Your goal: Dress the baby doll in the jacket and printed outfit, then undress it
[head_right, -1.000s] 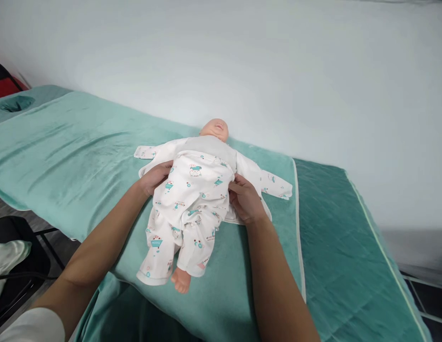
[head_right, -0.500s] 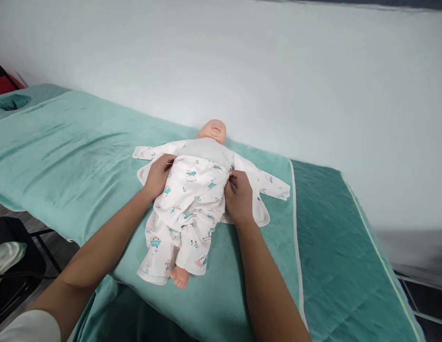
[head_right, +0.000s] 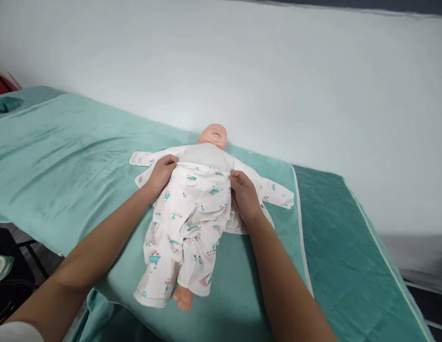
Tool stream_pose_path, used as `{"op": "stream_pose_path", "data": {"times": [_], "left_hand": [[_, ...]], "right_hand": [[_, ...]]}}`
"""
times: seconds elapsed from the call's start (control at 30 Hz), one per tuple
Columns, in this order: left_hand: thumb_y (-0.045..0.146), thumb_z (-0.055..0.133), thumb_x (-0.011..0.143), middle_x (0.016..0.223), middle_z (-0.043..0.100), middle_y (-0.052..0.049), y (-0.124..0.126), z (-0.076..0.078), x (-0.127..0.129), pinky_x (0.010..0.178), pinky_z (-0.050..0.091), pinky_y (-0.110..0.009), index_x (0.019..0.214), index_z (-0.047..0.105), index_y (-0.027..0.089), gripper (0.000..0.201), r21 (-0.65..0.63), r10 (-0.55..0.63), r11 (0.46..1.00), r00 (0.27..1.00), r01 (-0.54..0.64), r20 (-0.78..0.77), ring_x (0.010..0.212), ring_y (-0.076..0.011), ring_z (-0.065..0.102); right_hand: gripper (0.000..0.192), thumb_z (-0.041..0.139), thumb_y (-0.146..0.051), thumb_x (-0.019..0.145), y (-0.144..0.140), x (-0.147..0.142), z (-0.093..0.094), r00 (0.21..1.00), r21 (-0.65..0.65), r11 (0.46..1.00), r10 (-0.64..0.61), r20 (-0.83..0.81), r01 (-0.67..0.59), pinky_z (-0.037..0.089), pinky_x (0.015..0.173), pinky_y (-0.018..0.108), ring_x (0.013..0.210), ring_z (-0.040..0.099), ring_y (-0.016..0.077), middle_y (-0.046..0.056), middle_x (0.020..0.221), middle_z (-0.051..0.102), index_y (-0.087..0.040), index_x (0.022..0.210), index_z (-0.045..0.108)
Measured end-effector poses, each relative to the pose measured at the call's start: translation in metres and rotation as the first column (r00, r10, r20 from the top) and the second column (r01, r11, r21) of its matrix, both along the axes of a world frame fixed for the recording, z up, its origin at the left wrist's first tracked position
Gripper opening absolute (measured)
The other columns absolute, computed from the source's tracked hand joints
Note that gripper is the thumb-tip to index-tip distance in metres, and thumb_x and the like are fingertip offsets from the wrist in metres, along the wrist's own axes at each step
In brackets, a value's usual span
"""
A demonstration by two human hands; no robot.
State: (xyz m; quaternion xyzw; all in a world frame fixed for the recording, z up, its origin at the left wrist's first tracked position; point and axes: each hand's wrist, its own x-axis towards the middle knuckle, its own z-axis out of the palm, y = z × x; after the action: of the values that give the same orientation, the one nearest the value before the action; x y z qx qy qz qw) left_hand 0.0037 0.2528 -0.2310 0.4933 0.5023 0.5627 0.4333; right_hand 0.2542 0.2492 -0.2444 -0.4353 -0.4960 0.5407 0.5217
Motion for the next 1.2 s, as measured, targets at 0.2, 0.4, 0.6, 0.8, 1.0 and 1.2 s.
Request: {"op": "stream_pose_path", "data": {"times": [0.2, 0.4, 0.6, 0.8, 1.0, 1.2], "left_hand": [[0.016, 0.055, 0.084, 0.106, 0.059, -0.005, -0.016, 0.013, 0.001, 0.095, 0.045, -0.035, 0.092, 0.062, 0.022, 0.012, 0.431, 0.076, 0.898, 0.932, 0.091, -0.355, 0.106, -0.0189, 0.054], [0.031, 0.067, 0.084, 0.112, 0.056, -0.006, -0.021, 0.023, -0.001, 0.099, 0.042, -0.037, 0.094, 0.059, 0.022, 0.015, 0.346, -0.006, 0.907, 0.83, 0.239, -0.558, 0.112, -0.0216, 0.05], [0.035, 0.059, 0.09, 0.098, 0.059, -0.004, -0.015, 0.03, -0.005, 0.082, 0.043, -0.032, 0.083, 0.046, 0.021, 0.02, 0.275, -0.126, 0.892, 0.781, 0.359, -0.612, 0.09, -0.0182, 0.054], [0.034, 0.048, 0.096, 0.077, 0.052, 0.001, 0.011, 0.034, 0.001, 0.067, 0.033, -0.03, 0.084, 0.037, 0.023, 0.019, 0.147, -0.08, 0.964, 0.774, 0.219, -0.629, 0.07, -0.0161, 0.047], [0.032, 0.051, 0.094, 0.071, 0.043, 0.003, 0.053, 0.024, 0.003, 0.065, 0.031, -0.028, 0.081, 0.037, 0.022, 0.021, 0.029, -0.134, 0.985, 0.854, 0.172, -0.504, 0.068, -0.014, 0.041], [0.041, 0.059, 0.089, 0.073, 0.049, 0.003, 0.047, 0.019, 0.0, 0.064, 0.032, -0.027, 0.085, 0.047, 0.021, 0.024, 0.01, -0.191, 0.979, 0.923, 0.206, -0.333, 0.068, -0.0131, 0.044]], "right_hand": [[0.018, 0.07, -0.038, 0.084, -0.018, -0.005, 0.004, 0.983, 0.211, 0.967, -0.16, 0.084, 0.14, 0.038, 0.063, 0.024, 0.07, 0.048, 0.0124, -0.002, 0.08, 0.054, -0.024, 0.089, 0.059], [0.011, 0.068, -0.033, 0.086, -0.013, -0.001, 0.015, 0.948, 0.458, 0.889, -0.125, 0.292, -0.024, 0.04, 0.076, 0.029, 0.083, 0.049, 0.0157, 0.001, 0.09, 0.051, -0.024, 0.087, 0.06], [0.016, 0.065, -0.035, 0.087, -0.004, 0.006, 0.024, 0.879, 0.434, 0.861, 0.029, 0.475, -0.264, 0.039, 0.08, 0.032, 0.086, 0.05, 0.0174, 0.001, 0.09, 0.053, -0.023, 0.083, 0.055], [0.026, 0.064, -0.044, 0.085, 0.021, -0.007, 0.032, 0.803, 0.302, 0.948, -0.099, 0.588, -0.104, 0.03, 0.058, 0.027, 0.06, 0.038, 0.0131, -0.005, 0.062, 0.043, -0.023, 0.077, 0.052], [0.039, 0.076, -0.056, 0.071, 0.052, -0.017, 0.031, 0.969, -0.017, 1.0, 0.024, 0.245, -0.021, 0.031, 0.05, 0.026, 0.051, 0.038, 0.0118, -0.006, 0.057, 0.048, -0.025, 0.075, 0.052], [0.045, 0.082, -0.055, 0.063, 0.051, -0.005, 0.022, 0.997, -0.076, 0.997, -0.011, 0.077, 0.016, 0.04, 0.053, 0.028, 0.056, 0.046, 0.012, -0.004, 0.064, 0.053, -0.023, 0.07, 0.052]]}}
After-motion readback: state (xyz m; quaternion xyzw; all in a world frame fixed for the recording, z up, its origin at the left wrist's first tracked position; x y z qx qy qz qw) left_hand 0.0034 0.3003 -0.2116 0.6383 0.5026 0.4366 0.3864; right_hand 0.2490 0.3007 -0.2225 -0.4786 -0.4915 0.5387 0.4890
